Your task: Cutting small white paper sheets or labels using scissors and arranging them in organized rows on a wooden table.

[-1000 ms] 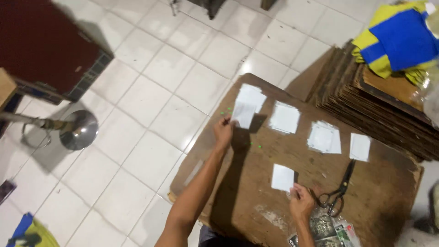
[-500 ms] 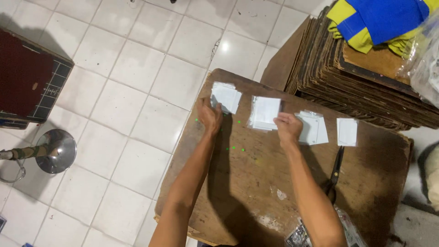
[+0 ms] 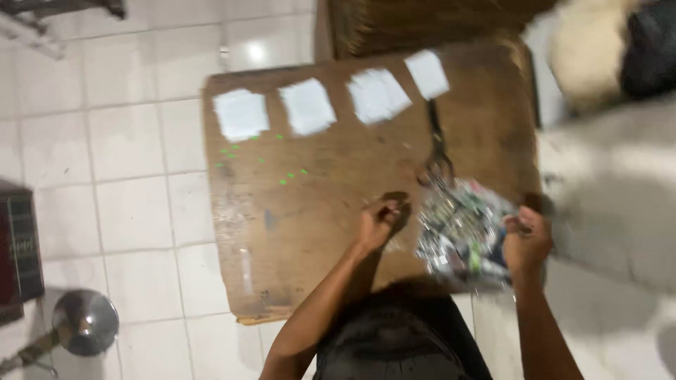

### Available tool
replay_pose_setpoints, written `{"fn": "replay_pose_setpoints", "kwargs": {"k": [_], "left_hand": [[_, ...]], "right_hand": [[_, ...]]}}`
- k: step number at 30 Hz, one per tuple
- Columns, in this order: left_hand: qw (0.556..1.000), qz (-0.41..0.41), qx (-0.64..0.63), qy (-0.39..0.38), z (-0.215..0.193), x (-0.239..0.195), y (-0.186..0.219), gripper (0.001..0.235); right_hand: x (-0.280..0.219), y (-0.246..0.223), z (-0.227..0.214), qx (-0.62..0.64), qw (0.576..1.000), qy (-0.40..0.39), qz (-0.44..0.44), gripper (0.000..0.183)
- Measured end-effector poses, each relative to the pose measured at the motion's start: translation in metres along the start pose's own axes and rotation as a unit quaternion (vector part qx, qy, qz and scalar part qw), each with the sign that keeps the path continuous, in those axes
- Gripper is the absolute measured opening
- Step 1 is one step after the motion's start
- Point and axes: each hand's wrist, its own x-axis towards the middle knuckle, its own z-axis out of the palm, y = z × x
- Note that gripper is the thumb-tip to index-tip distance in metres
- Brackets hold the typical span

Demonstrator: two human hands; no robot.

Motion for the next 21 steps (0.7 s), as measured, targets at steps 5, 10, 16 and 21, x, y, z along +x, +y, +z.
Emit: {"fn": "replay_pose_setpoints", "kwargs": {"k": [5,10,16,21], "left_hand": [[0.972,0.024,0.112,-0.207,0.084,-0.043,-0.035,0.037],[0.967,-0.224,-0.069,-0.096,0.119,-0.035,-0.065,0.032],[0.982,-0.19,0.0,-0.013,0.118,-0.046,-0.039,0.024],[0.942,-0.099,0.322,-0.007,0.118,-0.041,-0.002,0.045]], "right_hand": [[-0.081,0.076,-0.089,-0.116,0.987,0.04,0.102,0.047],[-0.116,0.025,-0.097,0.13,0.947,0.02,0.294,0.06],[-0.116,0.015,-0.1,0.154,0.936,0.005,0.316,0.074],[-0.125,0.034,-0.087,0.117,0.949,0.001,0.293,0.077]]}}
